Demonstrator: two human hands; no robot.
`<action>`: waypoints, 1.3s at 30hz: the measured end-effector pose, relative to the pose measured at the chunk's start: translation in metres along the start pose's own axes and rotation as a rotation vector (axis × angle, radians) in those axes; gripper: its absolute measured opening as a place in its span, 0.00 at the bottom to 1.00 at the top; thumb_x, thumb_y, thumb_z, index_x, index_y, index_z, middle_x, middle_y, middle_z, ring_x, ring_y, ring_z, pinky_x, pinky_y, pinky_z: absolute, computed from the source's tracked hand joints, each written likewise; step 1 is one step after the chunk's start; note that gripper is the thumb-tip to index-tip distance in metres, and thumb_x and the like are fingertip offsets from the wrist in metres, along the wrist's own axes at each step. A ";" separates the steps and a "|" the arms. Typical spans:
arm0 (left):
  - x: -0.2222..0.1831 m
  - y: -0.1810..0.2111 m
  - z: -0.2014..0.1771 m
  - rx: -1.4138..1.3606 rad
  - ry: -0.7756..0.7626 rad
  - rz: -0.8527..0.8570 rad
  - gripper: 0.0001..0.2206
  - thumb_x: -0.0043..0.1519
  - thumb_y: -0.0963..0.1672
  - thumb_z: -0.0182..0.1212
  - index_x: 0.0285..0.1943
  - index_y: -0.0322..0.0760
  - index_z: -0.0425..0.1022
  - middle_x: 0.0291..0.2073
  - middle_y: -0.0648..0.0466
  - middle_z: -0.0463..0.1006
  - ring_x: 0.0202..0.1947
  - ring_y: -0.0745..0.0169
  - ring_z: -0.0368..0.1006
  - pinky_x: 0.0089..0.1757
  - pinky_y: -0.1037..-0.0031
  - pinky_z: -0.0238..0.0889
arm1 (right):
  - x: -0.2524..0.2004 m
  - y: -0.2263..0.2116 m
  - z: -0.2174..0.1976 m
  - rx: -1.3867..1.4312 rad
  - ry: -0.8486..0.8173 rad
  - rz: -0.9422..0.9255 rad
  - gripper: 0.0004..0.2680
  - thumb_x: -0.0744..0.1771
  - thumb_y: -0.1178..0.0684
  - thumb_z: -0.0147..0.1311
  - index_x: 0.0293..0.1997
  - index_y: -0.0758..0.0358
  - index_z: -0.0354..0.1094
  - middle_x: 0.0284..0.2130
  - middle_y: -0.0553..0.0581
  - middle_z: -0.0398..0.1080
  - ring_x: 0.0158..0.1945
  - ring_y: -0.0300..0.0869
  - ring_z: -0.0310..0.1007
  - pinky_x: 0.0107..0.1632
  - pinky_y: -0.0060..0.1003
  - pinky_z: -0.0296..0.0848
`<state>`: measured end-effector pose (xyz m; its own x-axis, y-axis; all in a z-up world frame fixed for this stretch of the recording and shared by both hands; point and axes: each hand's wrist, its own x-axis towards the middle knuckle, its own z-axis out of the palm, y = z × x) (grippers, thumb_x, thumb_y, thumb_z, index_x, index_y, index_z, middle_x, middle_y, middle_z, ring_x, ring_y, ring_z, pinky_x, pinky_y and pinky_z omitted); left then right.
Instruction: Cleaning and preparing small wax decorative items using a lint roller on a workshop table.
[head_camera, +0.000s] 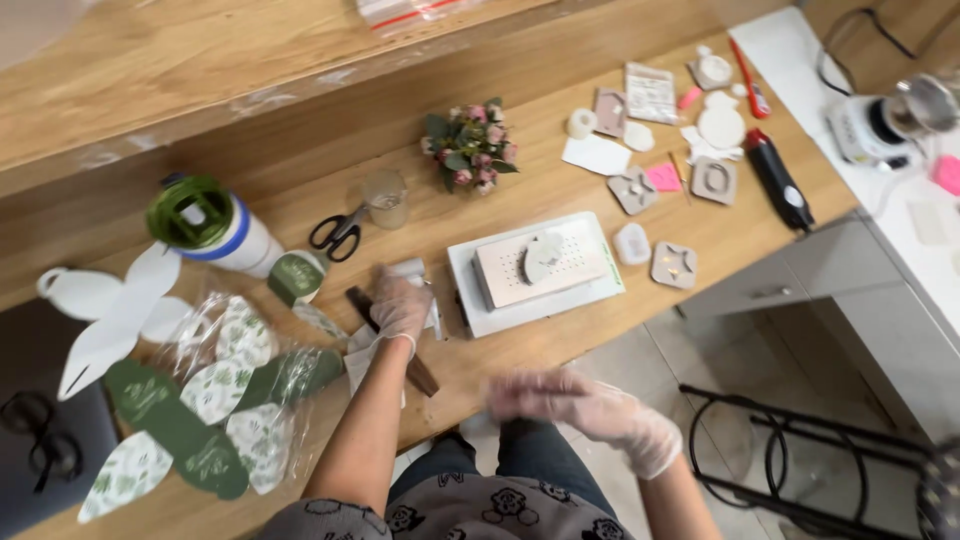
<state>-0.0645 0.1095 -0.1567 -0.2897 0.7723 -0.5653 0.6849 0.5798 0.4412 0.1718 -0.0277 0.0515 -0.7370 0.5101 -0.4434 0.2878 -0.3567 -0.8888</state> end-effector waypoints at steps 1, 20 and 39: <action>0.004 -0.001 0.005 -0.010 0.020 0.008 0.42 0.54 0.55 0.60 0.76 0.34 0.52 0.65 0.44 0.70 0.67 0.45 0.66 0.61 0.55 0.61 | 0.003 0.007 0.007 0.136 0.294 0.031 0.15 0.67 0.51 0.49 0.57 0.64 0.76 0.49 0.62 0.80 0.57 0.47 0.76 0.60 0.44 0.71; -0.123 -0.012 -0.079 -1.816 -0.778 0.382 0.36 0.59 0.50 0.60 0.77 0.35 0.55 0.59 0.36 0.73 0.59 0.44 0.71 0.60 0.53 0.61 | 0.107 -0.025 0.059 0.032 0.819 0.039 0.23 0.63 0.43 0.64 0.63 0.53 0.63 0.49 0.62 0.73 0.53 0.52 0.76 0.59 0.47 0.75; -0.207 0.043 -0.070 -1.514 -0.613 0.445 0.30 0.61 0.53 0.56 0.70 0.37 0.67 0.60 0.42 0.78 0.55 0.62 0.75 0.56 0.65 0.67 | 0.061 -0.030 0.063 -0.248 1.152 -0.019 0.09 0.69 0.45 0.47 0.43 0.54 0.73 0.25 0.67 0.74 0.36 0.56 0.80 0.41 0.49 0.76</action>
<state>-0.0224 -0.0073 0.0280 0.2670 0.9360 -0.2292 -0.6775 0.3515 0.6461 0.0797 -0.0348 0.0589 0.2088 0.9648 -0.1601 0.4875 -0.2446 -0.8382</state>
